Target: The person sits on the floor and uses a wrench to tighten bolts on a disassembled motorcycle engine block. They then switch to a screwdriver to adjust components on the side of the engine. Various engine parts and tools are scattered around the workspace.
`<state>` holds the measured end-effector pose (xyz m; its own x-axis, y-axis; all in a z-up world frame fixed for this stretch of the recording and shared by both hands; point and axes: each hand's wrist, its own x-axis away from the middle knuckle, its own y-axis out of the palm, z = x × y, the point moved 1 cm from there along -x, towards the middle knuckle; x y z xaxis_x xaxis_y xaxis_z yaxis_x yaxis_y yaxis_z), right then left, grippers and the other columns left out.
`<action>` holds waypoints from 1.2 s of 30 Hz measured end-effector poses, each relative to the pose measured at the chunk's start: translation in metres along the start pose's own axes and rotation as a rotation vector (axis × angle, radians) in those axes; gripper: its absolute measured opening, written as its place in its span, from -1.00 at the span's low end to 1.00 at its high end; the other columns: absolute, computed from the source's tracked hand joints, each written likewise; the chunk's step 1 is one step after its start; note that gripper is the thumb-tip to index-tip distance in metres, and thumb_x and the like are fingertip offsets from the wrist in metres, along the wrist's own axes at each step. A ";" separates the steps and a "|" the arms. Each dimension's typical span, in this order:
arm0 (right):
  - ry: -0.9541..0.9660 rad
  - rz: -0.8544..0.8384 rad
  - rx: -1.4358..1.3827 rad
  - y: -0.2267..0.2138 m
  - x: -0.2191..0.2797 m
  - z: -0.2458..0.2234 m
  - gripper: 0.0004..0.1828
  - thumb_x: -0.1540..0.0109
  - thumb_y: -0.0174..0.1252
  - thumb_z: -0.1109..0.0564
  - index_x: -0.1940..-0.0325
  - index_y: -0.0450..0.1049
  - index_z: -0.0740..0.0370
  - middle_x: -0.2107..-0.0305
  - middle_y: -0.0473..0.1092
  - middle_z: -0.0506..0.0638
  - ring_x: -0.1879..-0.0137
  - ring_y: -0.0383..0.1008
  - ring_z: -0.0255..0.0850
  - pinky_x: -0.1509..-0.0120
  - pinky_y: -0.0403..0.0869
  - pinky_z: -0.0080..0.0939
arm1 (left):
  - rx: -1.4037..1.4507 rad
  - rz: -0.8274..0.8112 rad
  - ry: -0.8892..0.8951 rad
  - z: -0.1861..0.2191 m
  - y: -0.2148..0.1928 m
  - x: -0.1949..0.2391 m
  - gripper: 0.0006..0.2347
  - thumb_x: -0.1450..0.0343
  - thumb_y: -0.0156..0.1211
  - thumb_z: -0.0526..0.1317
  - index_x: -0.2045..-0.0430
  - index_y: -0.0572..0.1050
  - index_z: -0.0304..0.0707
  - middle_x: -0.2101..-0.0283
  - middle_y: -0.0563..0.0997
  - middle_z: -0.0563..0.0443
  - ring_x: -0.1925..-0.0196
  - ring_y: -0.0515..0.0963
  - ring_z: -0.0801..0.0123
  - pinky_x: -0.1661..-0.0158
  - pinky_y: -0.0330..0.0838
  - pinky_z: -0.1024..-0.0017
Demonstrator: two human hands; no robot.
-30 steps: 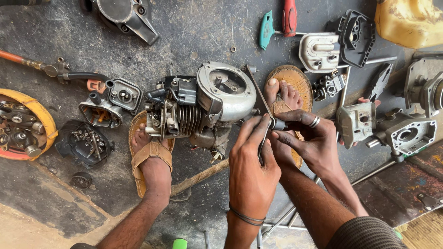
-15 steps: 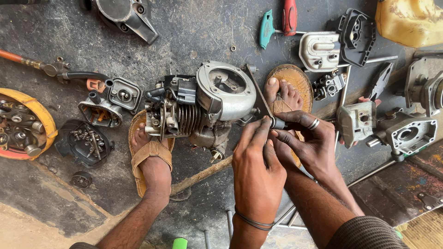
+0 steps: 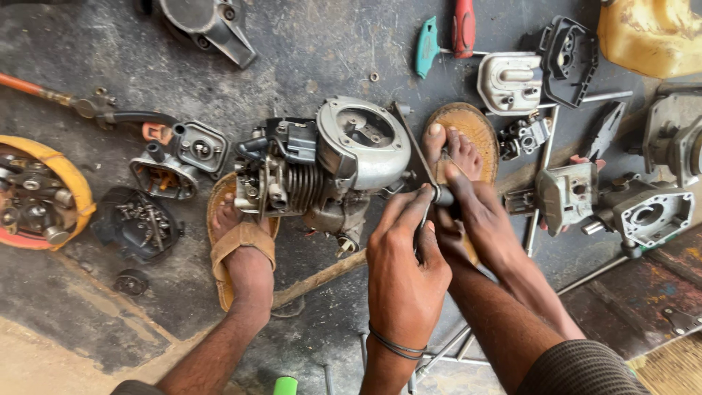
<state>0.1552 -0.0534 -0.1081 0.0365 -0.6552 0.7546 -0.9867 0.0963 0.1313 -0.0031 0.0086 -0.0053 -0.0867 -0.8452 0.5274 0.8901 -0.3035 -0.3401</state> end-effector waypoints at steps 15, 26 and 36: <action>-0.026 0.041 0.063 -0.008 0.004 0.015 -0.50 -0.53 0.05 -0.10 0.30 0.43 0.37 0.58 0.45 0.08 0.44 0.45 -0.20 0.37 0.40 -0.25 | -0.011 -0.020 -0.043 0.001 0.003 -0.001 -0.69 -0.40 0.02 -0.49 -0.03 0.50 -0.57 -0.01 0.56 -0.33 0.02 0.64 -0.09 -0.01 0.49 0.19; -0.175 0.018 0.161 0.004 0.006 -0.038 -0.57 -0.24 0.28 0.04 -0.10 0.48 0.34 0.17 0.48 -0.06 0.02 0.44 -0.37 -0.10 0.47 -0.35 | -0.023 0.032 -0.119 0.009 0.017 0.008 -0.62 -0.40 -0.01 -0.48 -0.15 0.42 -0.57 -0.04 0.52 -0.33 0.03 0.65 -0.09 0.04 0.53 0.18; -0.060 0.025 0.221 -0.005 -0.002 -0.005 -0.55 -0.40 0.09 -0.14 0.31 0.56 0.28 0.53 0.44 -0.12 0.41 0.34 -0.35 0.35 0.28 -0.37 | -0.039 0.076 -0.161 0.009 0.036 0.017 -0.54 -0.38 0.01 -0.45 -0.23 0.34 -0.59 -0.24 0.43 -0.41 -0.03 0.64 -0.20 0.03 0.58 0.14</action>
<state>0.1604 -0.0491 -0.1071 0.0091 -0.6987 0.7153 -0.9981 -0.0494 -0.0356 0.0313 -0.0123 -0.0018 0.0559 -0.7858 0.6159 0.8732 -0.2607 -0.4118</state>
